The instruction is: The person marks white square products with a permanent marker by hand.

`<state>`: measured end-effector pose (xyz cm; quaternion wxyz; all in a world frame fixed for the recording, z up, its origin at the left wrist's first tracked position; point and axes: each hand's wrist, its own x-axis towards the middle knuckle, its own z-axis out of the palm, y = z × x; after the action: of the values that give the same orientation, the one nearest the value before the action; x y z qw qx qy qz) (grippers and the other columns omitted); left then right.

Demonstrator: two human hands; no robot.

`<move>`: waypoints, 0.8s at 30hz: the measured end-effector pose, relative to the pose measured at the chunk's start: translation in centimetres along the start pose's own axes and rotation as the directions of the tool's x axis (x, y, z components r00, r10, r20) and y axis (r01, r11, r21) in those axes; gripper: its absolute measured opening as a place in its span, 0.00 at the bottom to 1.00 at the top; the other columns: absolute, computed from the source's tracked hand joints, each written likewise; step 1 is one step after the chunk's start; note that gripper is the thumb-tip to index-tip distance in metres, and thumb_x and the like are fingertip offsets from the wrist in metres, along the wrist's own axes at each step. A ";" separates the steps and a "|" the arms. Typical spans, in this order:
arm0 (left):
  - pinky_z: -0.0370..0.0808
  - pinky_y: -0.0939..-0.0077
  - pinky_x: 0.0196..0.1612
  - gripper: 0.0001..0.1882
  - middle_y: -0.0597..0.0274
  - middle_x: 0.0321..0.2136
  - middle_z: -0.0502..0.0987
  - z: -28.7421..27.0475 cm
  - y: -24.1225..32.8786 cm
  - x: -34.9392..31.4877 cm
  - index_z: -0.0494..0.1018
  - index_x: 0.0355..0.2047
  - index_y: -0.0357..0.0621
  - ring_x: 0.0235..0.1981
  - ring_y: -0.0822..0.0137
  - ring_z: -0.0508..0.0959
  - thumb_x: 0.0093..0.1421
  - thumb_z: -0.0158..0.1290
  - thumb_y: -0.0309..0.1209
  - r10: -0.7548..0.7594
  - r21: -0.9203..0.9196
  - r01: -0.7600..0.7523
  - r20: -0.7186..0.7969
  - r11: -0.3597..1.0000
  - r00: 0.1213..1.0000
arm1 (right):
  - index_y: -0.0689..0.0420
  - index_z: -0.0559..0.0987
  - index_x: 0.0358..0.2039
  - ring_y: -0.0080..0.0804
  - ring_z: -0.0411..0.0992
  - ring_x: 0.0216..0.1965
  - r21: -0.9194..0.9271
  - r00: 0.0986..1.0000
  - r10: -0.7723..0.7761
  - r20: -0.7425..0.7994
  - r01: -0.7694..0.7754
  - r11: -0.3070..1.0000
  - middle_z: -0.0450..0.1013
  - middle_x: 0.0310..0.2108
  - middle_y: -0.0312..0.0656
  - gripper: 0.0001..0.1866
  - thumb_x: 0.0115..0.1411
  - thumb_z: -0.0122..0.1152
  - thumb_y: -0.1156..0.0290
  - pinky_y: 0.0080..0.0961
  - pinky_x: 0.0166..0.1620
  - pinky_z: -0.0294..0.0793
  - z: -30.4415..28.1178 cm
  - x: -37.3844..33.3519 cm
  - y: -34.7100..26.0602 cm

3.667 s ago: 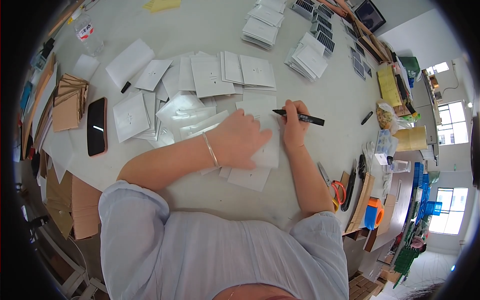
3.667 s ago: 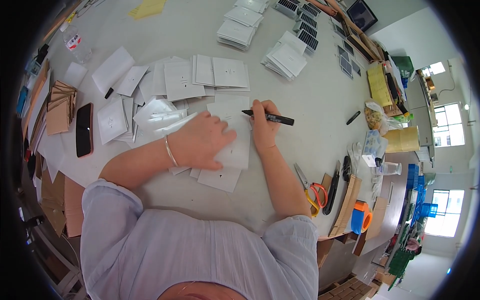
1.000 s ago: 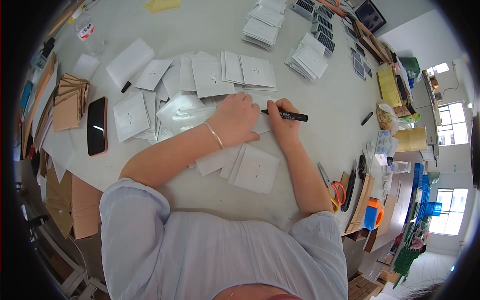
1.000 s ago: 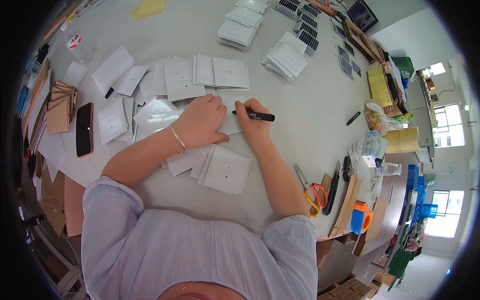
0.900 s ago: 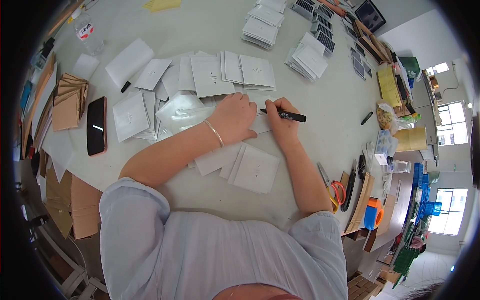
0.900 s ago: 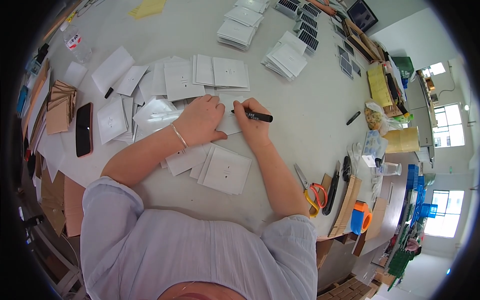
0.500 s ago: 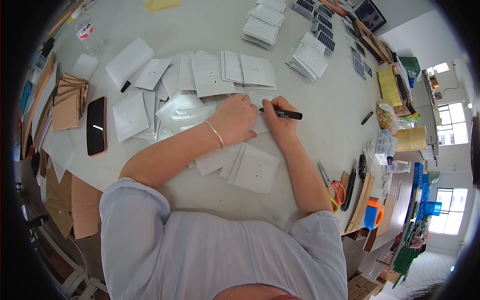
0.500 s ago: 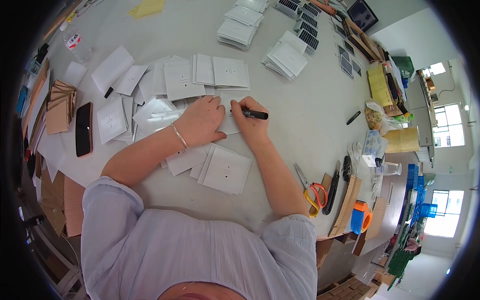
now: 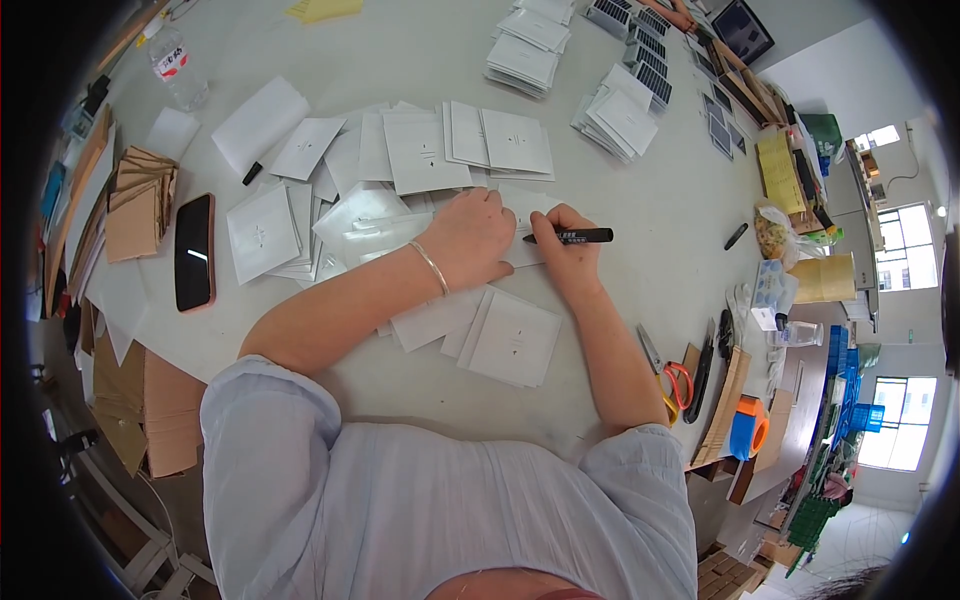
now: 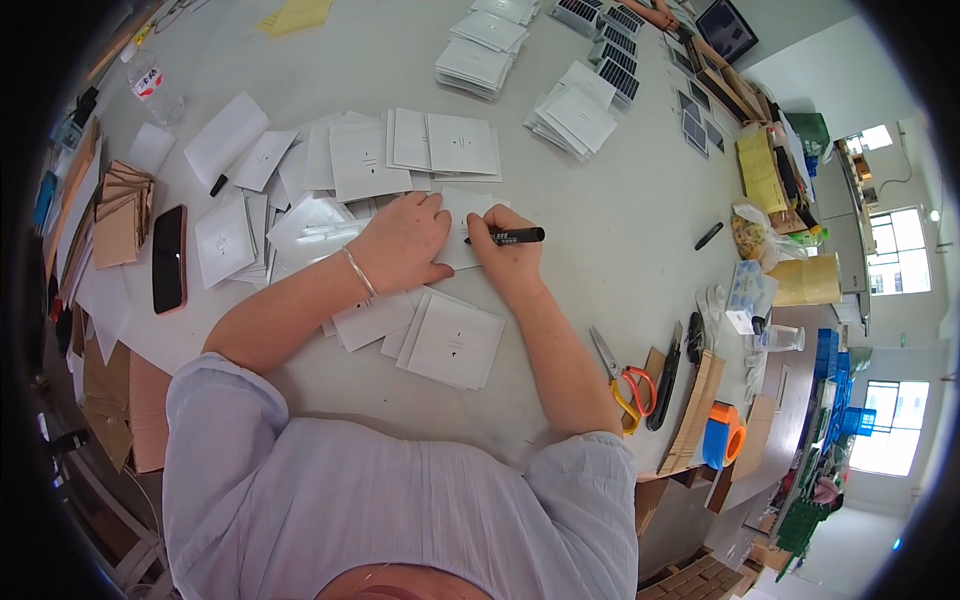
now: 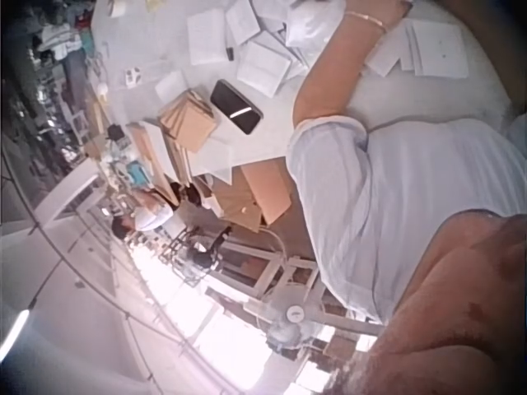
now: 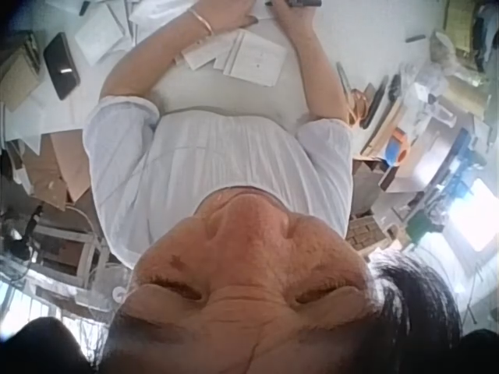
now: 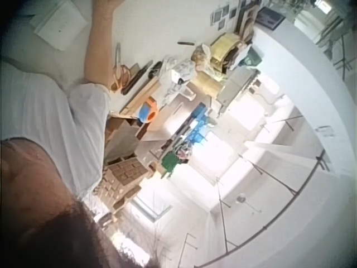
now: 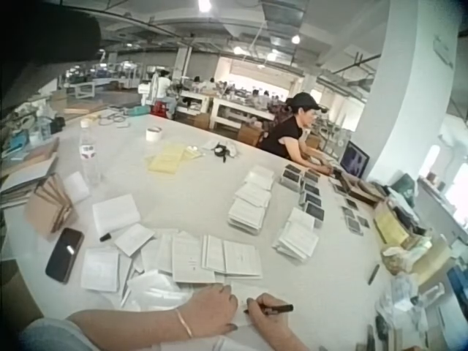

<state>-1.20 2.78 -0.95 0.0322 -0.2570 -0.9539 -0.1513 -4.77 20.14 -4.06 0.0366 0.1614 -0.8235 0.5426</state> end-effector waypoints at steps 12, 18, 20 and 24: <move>0.70 0.68 0.42 0.24 0.53 0.30 0.70 -0.2 -0.2 0.0 0.69 0.30 0.36 0.36 0.57 0.71 0.41 0.61 0.42 -0.006 -0.012 0.006 0.034 1.000 0.999 | 0.59 0.68 0.16 0.14 0.59 0.18 0.170 0.996 0.044 -0.082 -0.029 0.985 0.64 0.15 0.30 0.12 0.53 0.59 0.74 0.16 0.23 0.59 -0.5 0.0 -0.7; 0.70 0.66 0.39 0.27 0.53 0.28 0.71 -2.5 1.1 -0.2 0.68 0.33 0.38 0.35 0.56 0.72 0.38 0.61 0.45 0.027 -0.101 -0.014 0.123 0.995 0.992 | 0.55 0.69 0.18 0.15 0.60 0.19 0.457 0.902 0.304 -0.306 -0.141 0.878 0.65 0.18 0.30 0.13 0.55 0.59 0.67 0.14 0.24 0.60 -1.4 0.9 -0.4; 0.70 0.66 0.38 0.28 0.52 0.27 0.72 -3.7 1.8 -0.7 0.68 0.33 0.38 0.35 0.56 0.72 0.38 0.61 0.46 0.067 -0.157 -0.036 0.193 0.987 0.979 | 0.54 0.69 0.17 0.13 0.59 0.20 0.477 0.888 0.321 -0.328 -0.138 0.868 0.65 0.19 0.29 0.13 0.55 0.59 0.65 0.13 0.23 0.60 -1.4 1.1 -0.2; 0.70 0.64 0.40 0.28 0.52 0.30 0.73 -4.3 1.8 -0.7 0.68 0.34 0.38 0.37 0.54 0.72 0.42 0.60 0.47 0.217 -0.212 -0.143 0.384 0.967 0.897 | 0.57 0.69 0.17 0.14 0.59 0.20 0.345 0.953 0.223 -0.205 -0.143 0.928 0.65 0.17 0.30 0.13 0.55 0.60 0.68 0.15 0.24 0.59 -1.0 1.2 0.5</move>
<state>0.26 2.57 3.54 -0.1749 -0.3721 -0.8944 -0.1762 -6.23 20.98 -3.81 0.0579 0.0203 -0.7232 0.6879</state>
